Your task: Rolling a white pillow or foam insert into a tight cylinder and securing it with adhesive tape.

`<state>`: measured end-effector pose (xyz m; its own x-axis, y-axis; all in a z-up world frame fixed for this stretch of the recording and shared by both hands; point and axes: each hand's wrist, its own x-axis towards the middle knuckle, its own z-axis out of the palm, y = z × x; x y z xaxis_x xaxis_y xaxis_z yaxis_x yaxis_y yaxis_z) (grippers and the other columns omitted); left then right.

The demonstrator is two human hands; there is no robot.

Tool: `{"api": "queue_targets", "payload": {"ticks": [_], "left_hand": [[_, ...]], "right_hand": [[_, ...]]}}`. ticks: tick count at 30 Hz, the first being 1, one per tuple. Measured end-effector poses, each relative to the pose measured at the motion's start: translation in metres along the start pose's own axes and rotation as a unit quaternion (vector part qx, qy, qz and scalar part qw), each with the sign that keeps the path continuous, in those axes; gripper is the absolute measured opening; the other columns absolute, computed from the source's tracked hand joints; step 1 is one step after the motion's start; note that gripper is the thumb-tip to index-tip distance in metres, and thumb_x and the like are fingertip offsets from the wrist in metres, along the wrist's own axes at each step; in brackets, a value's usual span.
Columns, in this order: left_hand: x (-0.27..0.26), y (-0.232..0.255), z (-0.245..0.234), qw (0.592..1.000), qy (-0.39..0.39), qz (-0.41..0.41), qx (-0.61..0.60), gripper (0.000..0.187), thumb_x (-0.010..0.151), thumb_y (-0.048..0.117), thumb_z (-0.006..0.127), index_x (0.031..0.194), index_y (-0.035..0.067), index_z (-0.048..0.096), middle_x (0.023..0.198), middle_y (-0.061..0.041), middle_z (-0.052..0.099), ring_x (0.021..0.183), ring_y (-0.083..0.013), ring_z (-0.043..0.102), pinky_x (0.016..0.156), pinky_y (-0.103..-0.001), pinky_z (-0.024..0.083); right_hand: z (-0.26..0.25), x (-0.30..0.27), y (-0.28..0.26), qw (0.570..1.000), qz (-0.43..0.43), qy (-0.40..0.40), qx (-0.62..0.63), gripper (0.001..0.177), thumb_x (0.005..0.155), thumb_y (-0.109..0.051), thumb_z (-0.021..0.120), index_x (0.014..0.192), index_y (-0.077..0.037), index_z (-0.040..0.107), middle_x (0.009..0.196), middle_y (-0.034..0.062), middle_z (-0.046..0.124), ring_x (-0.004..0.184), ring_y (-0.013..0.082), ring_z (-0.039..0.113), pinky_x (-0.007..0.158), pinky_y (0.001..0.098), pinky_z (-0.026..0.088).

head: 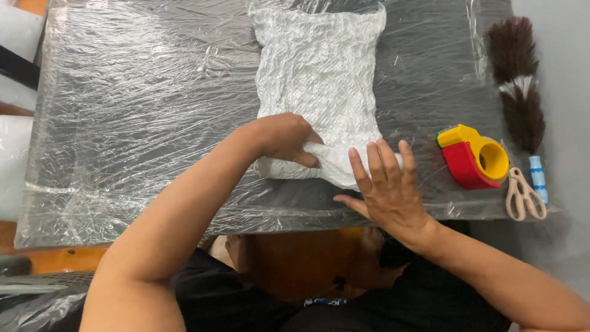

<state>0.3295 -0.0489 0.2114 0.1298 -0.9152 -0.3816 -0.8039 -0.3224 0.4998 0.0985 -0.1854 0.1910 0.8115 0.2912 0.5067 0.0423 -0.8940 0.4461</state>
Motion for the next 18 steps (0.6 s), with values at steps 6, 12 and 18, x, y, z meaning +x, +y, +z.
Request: {"api": "queue_targets", "payload": {"ticks": [6, 12, 18], "left_hand": [[0.009, -0.013, -0.007, 0.998, -0.035, -0.017, -0.054, 0.047, 0.081, 0.056, 0.075, 0.114, 0.023, 0.079, 0.097, -0.013, 0.079, 0.100, -0.0349, 0.074, 0.095, -0.046, 0.058], [0.022, -0.020, -0.021, 0.988, -0.086, -0.030, -0.127, 0.052, 0.079, 0.059, 0.077, 0.111, 0.019, 0.079, 0.094, -0.012, 0.079, 0.096, -0.0302, 0.075, 0.091, -0.042, 0.058], [0.029, -0.031, -0.028, 0.976, -0.102, -0.046, -0.187, 0.063, 0.074, 0.061, 0.078, 0.115, 0.014, 0.078, 0.102, -0.015, 0.079, 0.100, -0.0306, 0.072, 0.094, -0.044, 0.057]], "right_hand": [[0.026, 0.022, 0.026, 0.994, -0.021, 0.026, 0.108, 0.073, 0.089, -0.071, 0.065, 0.117, -0.003, 0.068, 0.102, 0.0136, 0.064, 0.098, 0.0288, 0.065, 0.091, 0.0467, 0.048], [0.057, 0.026, 0.058, 0.931, 0.031, -0.136, 0.337, 0.067, 0.077, -0.066, 0.080, 0.103, -0.005, 0.070, 0.079, 0.0125, 0.070, 0.079, 0.0298, 0.073, 0.077, 0.0425, 0.054], [0.073, 0.046, 0.083, 0.803, 0.119, -0.253, 0.526, 0.050, 0.076, -0.050, 0.087, 0.100, -0.008, 0.073, 0.077, 0.0166, 0.072, 0.075, 0.0363, 0.074, 0.065, 0.0439, 0.052]]}}
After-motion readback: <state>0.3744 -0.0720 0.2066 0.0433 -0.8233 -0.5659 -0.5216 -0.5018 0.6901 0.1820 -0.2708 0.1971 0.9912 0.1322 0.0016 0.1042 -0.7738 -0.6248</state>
